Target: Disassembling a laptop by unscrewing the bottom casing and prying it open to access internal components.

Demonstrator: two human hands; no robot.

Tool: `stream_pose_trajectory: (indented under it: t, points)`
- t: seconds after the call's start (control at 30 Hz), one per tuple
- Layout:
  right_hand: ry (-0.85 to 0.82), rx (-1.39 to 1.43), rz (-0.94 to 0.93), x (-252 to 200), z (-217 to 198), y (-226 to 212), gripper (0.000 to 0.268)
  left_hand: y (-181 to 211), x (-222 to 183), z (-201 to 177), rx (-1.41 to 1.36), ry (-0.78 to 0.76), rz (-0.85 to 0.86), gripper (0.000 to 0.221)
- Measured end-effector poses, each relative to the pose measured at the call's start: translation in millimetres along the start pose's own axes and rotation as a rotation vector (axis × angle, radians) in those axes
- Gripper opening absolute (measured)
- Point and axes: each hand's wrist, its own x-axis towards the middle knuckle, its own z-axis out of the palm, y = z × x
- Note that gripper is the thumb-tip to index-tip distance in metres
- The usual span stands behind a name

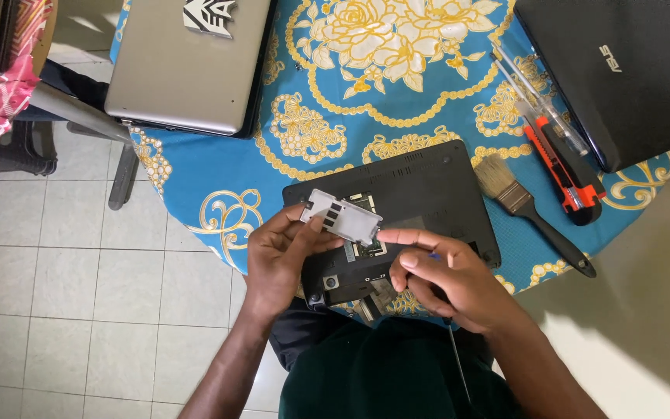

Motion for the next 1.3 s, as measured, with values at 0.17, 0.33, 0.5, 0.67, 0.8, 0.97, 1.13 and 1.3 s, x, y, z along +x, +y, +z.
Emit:
stream_pose_trajectory:
  t: [0.17, 0.33, 0.5, 0.67, 0.8, 0.97, 1.13, 1.3]
  points:
    - [0.021, -0.16, -0.065, 5.8, 21.5, -7.4, 0.047, -1.2, -14.1, 7.3, -0.087, -0.049, -0.088, 0.027]
    - [0.116, -0.2, -0.079, 0.7, 20.3, -3.3, 0.02, -2.8, -21.1, 13.0, -0.104, -0.107, -0.09, 0.029]
    - [0.179, -0.387, 0.053, -11.8, 25.3, -20.3, 0.023, -7.9, -23.8, 12.6, -0.045, -0.163, -0.066, 0.025]
    - [0.283, -0.57, 0.396, -27.6, 26.0, -27.4, 0.018, -2.5, -35.6, 12.0, -0.002, -0.16, -0.154, 0.028]
    - [0.238, -0.522, 0.595, -47.1, 20.0, -31.4, 0.024, -0.1, -63.2, -13.5, 0.016, -0.219, -0.205, 0.018]
    - [0.285, -0.396, 0.642, -58.9, -5.3, -17.0, 0.038, -22.5, -78.7, -75.3, 0.065, 0.326, -0.051, 0.017]
    - [0.302, -0.491, 0.622, -46.5, 6.6, -29.5, 0.037, -14.6, -53.3, -92.1, 0.136, 0.649, 0.002, 0.017]
    - [0.297, -0.541, 0.635, -40.3, 10.5, -30.3, 0.042, -17.4, -37.3, -83.8, 0.276, 0.749, 0.098, 0.03]
